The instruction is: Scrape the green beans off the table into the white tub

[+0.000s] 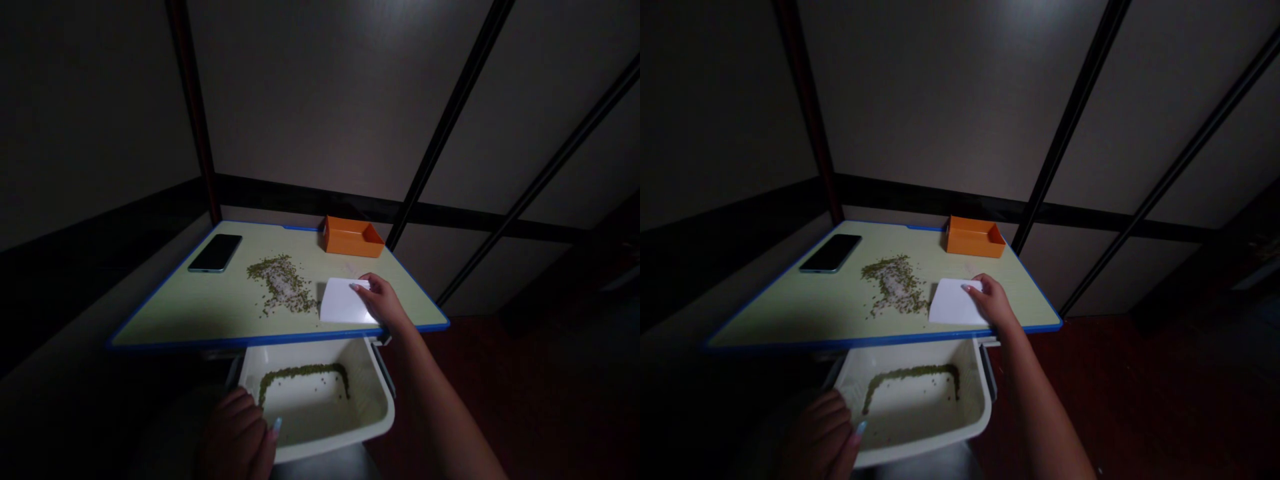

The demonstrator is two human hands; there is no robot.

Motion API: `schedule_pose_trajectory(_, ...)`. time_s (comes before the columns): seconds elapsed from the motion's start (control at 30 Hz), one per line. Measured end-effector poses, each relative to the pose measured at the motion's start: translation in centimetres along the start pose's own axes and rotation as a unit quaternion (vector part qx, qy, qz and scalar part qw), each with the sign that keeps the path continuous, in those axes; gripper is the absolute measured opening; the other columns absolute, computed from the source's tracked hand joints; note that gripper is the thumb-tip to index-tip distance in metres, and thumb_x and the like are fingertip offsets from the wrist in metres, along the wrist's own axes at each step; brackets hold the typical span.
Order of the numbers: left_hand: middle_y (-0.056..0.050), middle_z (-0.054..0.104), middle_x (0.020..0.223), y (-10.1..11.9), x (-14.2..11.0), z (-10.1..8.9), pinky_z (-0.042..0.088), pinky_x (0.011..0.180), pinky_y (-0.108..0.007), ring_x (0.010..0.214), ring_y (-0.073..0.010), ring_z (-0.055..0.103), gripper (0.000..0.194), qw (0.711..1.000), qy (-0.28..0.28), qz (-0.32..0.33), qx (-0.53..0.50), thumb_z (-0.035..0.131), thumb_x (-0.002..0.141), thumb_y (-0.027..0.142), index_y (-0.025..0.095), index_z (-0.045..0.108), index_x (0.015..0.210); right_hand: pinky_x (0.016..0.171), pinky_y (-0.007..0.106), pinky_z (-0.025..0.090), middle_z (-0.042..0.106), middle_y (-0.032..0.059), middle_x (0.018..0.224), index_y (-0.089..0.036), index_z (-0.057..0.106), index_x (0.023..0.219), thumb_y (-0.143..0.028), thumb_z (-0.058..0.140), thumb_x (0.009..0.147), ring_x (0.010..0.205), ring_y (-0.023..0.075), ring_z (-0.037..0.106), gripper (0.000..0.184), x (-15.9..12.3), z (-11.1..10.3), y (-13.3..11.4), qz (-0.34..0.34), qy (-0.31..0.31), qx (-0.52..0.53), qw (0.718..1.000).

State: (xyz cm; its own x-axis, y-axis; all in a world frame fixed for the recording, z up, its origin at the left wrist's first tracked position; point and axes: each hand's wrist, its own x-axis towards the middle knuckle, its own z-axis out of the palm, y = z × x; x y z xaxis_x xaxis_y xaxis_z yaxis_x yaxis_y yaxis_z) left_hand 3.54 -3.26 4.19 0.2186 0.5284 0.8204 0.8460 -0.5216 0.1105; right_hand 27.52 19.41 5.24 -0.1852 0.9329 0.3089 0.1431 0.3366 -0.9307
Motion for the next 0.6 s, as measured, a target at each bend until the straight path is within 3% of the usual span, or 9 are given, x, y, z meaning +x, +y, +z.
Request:
schedule_pose_trajectory(0.13, 0.004, 0.043, 0.045, 0.0, 0.3, 0.1, 0.044, 0.058, -0.028, 0.048, -0.0104, 0.044, 0.035, 1.000, 0.030, -0.001, -0.002, 0.041, 0.083, 0.011, 0.022, 0.042, 0.050, 0.051, 0.024, 0.037, 0.055, -0.0011, 0.067, -0.019, 0.053, 0.077, -0.050, 0.069, 0.067, 0.060, 0.0125, 0.048, 0.036, -0.2, 0.2, -0.6, -0.001, -0.014, 0.012, 1.000)
schedule_pose_trajectory(0.43, 0.005, 0.047, 0.048, 0.3, 1.2, -0.6, 0.049, 0.057, -0.030, 0.049, -0.0109, 0.051, 0.028, 0.999, 0.036, 0.006, 0.017, 0.044, 0.079, 0.008, 0.023, 0.042, 0.055, 0.045, 0.022, 0.028, 0.046, -0.0050, 0.059, -0.020, 0.052, 0.076, -0.048, 0.069, 0.067, 0.051, 0.0095, 0.039, 0.034, -0.6, 0.5, -1.3, 0.006, -0.020, -0.004, 1.000)
schedule_pose_trajectory(0.6, 0.005, 0.048, 0.048, 0.2, 1.0, -0.5, 0.052, 0.059, -0.028, 0.049, -0.0100, 0.053, 0.027, 0.999, 0.027, 0.011, 0.022, 0.045, 0.076, 0.007, 0.023, 0.040, 0.055, 0.047, 0.022, 0.030, 0.048, -0.0048, 0.061, -0.020, 0.052, 0.077, -0.047, 0.068, 0.069, 0.054, 0.0098, 0.040, 0.032, -0.5, 0.4, -0.9, -0.016, -0.029, -0.021, 0.999)
